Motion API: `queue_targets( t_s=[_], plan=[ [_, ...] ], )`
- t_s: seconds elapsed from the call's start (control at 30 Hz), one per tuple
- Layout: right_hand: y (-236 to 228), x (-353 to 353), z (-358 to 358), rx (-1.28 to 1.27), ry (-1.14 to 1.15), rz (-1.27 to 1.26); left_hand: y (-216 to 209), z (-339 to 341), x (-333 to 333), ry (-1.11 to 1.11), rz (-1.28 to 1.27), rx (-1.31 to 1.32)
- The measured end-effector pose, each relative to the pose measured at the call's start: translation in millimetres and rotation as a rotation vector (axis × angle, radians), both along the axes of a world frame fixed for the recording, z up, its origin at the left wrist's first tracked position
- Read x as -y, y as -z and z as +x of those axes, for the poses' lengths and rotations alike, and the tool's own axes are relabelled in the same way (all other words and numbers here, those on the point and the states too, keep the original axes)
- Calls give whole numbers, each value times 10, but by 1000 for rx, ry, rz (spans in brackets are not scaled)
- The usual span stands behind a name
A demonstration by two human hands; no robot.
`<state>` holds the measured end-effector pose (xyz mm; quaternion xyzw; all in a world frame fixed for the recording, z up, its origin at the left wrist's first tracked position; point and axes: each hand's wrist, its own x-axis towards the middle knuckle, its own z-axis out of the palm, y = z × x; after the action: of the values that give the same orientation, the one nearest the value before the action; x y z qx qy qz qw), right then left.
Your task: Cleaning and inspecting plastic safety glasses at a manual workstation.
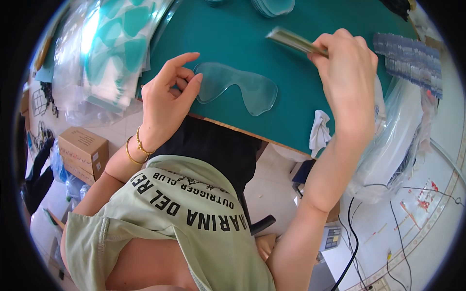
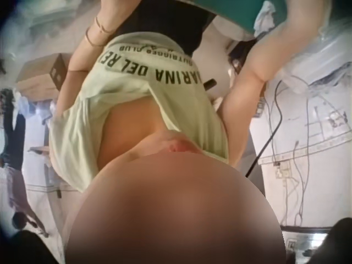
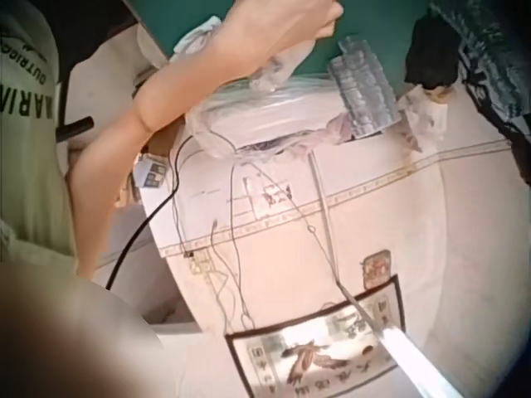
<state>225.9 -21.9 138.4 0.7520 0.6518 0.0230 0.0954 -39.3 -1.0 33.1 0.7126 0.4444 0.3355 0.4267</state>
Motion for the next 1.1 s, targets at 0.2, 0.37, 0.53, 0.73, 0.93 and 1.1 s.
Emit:
queue_targets(
  t_s=[0.2, 0.37, 0.53, 0.73, 0.93, 1.1],
  plan=[
    [75, 516, -388, -823, 577, 335, -5, -8, 13, -19, -47, -11],
    [470, 779, -885, -903, 565, 326, -19, 25, -15, 19, -38, -25],
    [486, 762, -858, -527, 497, 305, -13, 30, -45, -15, -131, 31],
    [572, 1096, -652, -849, 673, 541, -45, 43, -33, -49, -134, 4],
    [682, 1101, -809, -1122, 662, 524, -100, 32, -43, -16, -217, 32],
    [759, 1036, -852, -1117, 660, 559, -319, 164, 34, 98, -131, 138]
  ],
)
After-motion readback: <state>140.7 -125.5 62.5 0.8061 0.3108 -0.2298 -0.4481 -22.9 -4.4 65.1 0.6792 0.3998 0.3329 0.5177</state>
